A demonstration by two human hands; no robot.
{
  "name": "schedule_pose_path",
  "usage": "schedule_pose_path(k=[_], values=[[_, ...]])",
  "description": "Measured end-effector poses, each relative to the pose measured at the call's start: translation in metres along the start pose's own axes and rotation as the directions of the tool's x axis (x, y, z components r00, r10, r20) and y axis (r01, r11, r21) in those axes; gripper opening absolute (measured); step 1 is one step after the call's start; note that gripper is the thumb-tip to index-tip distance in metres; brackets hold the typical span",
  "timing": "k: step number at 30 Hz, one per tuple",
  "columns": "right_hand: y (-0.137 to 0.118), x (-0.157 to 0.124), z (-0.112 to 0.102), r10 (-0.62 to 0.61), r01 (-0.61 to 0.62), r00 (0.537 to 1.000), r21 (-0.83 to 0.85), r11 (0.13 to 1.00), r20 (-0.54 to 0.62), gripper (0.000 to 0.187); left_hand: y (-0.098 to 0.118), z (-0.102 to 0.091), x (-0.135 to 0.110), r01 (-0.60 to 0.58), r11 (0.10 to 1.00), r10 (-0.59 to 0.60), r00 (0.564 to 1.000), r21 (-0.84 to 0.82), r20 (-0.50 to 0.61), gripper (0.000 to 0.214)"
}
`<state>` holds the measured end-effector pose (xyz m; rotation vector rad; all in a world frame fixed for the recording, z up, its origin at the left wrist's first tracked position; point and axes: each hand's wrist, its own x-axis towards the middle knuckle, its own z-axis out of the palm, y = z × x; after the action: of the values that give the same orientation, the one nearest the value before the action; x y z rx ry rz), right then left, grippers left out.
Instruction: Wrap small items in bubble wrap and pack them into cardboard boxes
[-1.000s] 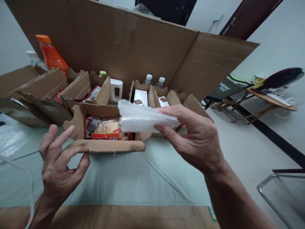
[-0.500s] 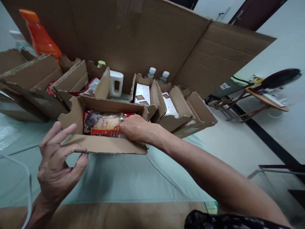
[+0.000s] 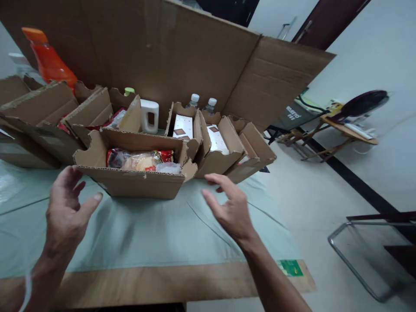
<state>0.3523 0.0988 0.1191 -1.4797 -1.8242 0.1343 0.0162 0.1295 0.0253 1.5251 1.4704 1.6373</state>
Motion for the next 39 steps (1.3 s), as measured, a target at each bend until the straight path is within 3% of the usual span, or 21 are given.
schedule_pose_path(k=[3,5,7,9,13,16,19,21,24,27,30,32,36,39], values=[[0.017,0.001,0.043,0.073,-0.107,0.975,0.158,0.982,0.208,0.061,-0.007,0.018,0.014,0.124,0.987,-0.114,0.989,-0.105,0.095,0.071],[0.017,0.004,0.067,0.061,-0.116,0.967,0.218,0.969,0.246,0.059,-0.004,0.028,0.016,0.178,0.975,-0.161,0.978,-0.131,0.132,0.059],[0.009,-0.004,0.081,0.046,-0.092,0.977,0.215,0.972,0.207,0.046,0.004,0.027,0.004,0.216,0.967,-0.199,0.972,-0.138,0.122,0.056],[-0.006,-0.026,0.084,0.023,-0.049,0.989,0.178,0.983,0.143,0.038,0.010,0.010,-0.022,0.246,0.960,-0.236,0.968,-0.133,0.089,0.057],[-0.044,-0.068,0.082,-0.103,0.073,0.983,0.193,0.979,0.154,0.045,0.019,-0.056,-0.079,0.336,0.942,-0.336,0.941,-0.021,-0.028,0.051],[-0.068,-0.051,0.090,-0.192,0.131,0.958,0.271,0.954,0.213,0.054,0.029,-0.086,-0.079,0.315,0.948,-0.317,0.942,-0.035,-0.107,0.052],[-0.068,-0.015,0.090,-0.169,0.105,0.967,0.301,0.948,0.193,0.049,0.041,-0.072,-0.055,0.144,0.989,-0.147,0.973,-0.030,-0.175,0.069],[-0.056,-0.007,0.077,-0.088,0.049,0.987,0.274,0.960,0.131,0.035,0.045,-0.051,-0.050,0.106,0.993,-0.109,0.991,-0.045,-0.079,0.074],[-0.042,-0.029,0.047,-0.004,-0.008,0.998,0.202,0.979,0.057,0.022,0.045,-0.029,-0.065,0.100,0.995,-0.100,0.989,0.000,0.110,0.065],[-0.049,-0.057,0.034,0.001,-0.008,0.999,0.169,0.986,0.039,0.029,0.042,-0.031,-0.073,0.130,0.991,-0.127,0.984,-0.020,0.127,0.058],[-0.061,-0.061,0.044,-0.038,0.018,0.996,0.234,0.972,0.079,0.039,0.041,-0.042,-0.064,0.114,0.992,-0.112,0.993,-0.059,0.043,0.062],[-0.057,-0.059,0.049,-0.022,-0.001,0.997,0.290,0.957,0.076,0.039,0.044,-0.046,-0.067,0.068,0.998,-0.068,0.997,0.012,0.043,0.064],[-0.023,-0.074,0.044,0.095,-0.087,0.995,0.347,0.934,-0.005,0.045,0.040,-0.043,-0.123,0.002,0.967,-0.043,0.986,0.254,0.158,0.068],[-0.004,-0.080,0.050,0.136,-0.133,0.990,0.396,0.909,0.021,0.053,0.033,-0.039,-0.167,-0.011,0.954,-0.046,0.982,0.300,0.185,0.078]])
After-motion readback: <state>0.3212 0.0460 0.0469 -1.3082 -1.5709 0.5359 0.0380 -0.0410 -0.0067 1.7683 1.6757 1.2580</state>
